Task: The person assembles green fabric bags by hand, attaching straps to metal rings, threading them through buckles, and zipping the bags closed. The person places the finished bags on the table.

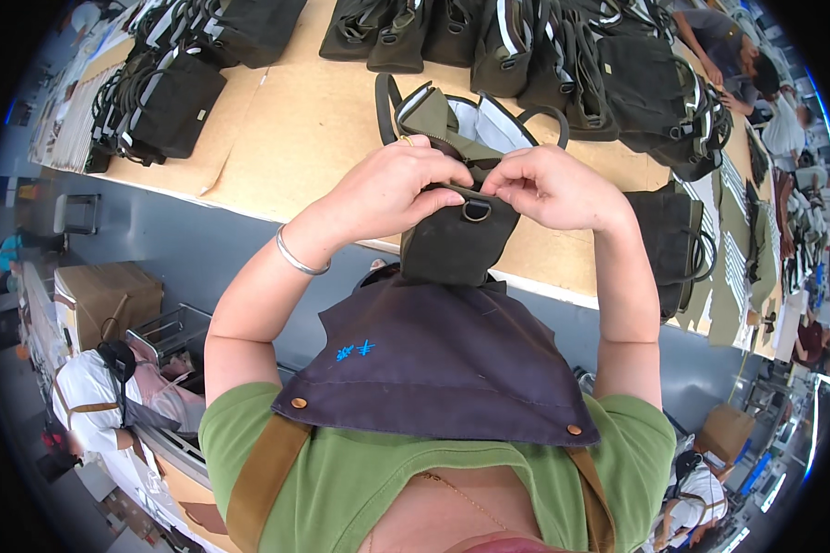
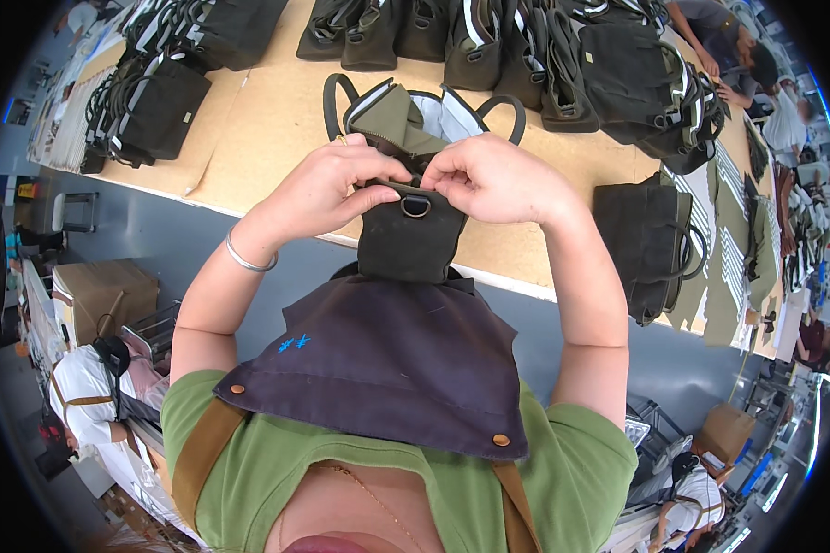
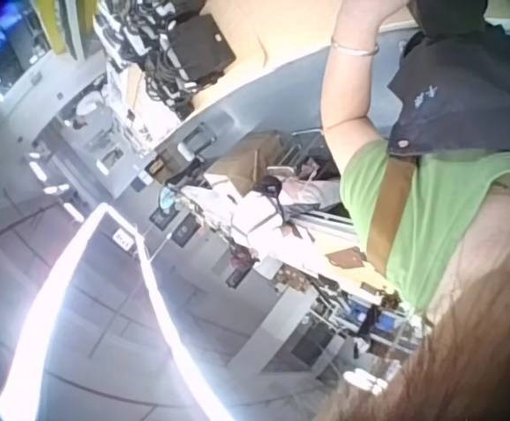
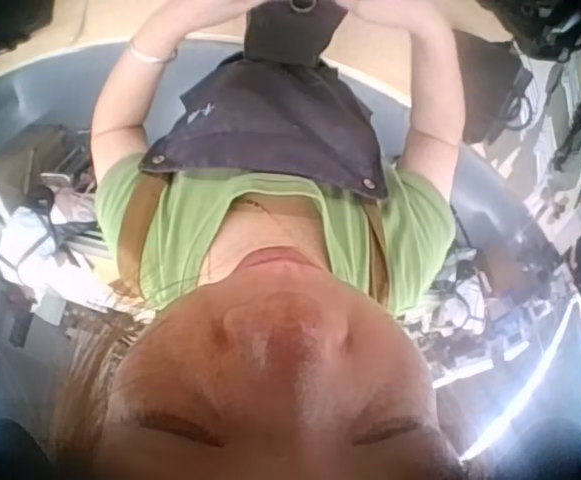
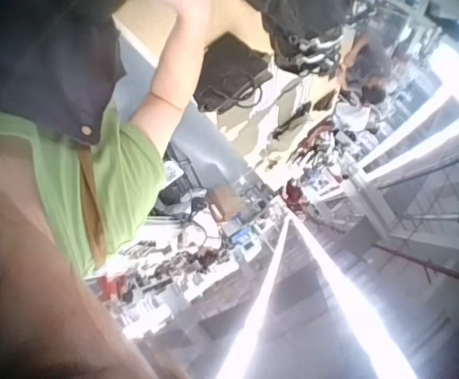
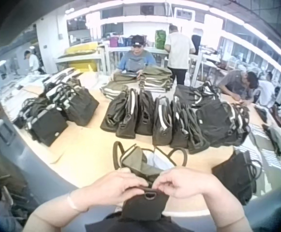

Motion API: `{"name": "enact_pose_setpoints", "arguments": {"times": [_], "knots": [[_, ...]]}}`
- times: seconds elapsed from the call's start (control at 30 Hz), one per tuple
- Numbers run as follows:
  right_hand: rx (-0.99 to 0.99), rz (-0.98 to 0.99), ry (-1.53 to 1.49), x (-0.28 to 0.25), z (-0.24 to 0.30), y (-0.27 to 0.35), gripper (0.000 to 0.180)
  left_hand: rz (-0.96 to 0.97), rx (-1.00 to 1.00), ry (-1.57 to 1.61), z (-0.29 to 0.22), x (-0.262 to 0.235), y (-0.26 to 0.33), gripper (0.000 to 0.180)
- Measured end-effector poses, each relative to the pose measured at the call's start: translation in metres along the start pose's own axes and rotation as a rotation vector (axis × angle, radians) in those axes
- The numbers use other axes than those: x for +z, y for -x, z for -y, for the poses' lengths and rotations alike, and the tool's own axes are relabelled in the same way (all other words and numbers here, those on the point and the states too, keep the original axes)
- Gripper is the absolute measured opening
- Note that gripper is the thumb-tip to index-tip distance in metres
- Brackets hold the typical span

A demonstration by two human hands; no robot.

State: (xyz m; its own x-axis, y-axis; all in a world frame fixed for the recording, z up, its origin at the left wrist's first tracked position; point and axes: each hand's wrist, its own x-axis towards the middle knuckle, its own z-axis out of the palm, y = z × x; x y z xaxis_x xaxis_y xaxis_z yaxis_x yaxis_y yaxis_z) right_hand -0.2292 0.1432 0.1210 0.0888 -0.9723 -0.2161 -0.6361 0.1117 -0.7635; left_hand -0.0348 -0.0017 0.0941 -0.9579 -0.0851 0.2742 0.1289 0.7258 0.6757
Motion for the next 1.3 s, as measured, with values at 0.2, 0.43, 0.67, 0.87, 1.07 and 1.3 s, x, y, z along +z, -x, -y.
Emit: {"name": "enact_pose_setpoints", "arguments": {"times": [0.2,0.43,0.67,0.87,1.07,1.3], "knots": [[0.081,0.205,-0.019,-0.018,0.003,-0.009,0.018,0.087,-0.017,0.062,-0.002,0.000,-0.002,0.010],[-0.037,0.112,0.217,-0.005,0.003,-0.017,0.015,0.087,-0.006,0.077,-0.001,0.002,0.002,0.010],[-0.113,-0.030,0.005,0.002,-0.003,-0.007,0.016,-0.086,-0.180,0.192,0.002,0.006,0.007,0.016],[-0.176,-0.026,0.018,0.001,-0.003,-0.003,0.018,-0.039,-0.052,0.057,0.005,0.003,0.007,0.016],[-0.216,-0.076,0.096,0.005,0.001,-0.001,0.021,-0.059,-0.002,-0.050,0.007,0.003,0.010,0.013],[-0.240,-0.108,0.151,0.005,0.006,-0.001,0.019,-0.116,0.095,-0.093,0.007,-0.005,0.003,0.014]]}}
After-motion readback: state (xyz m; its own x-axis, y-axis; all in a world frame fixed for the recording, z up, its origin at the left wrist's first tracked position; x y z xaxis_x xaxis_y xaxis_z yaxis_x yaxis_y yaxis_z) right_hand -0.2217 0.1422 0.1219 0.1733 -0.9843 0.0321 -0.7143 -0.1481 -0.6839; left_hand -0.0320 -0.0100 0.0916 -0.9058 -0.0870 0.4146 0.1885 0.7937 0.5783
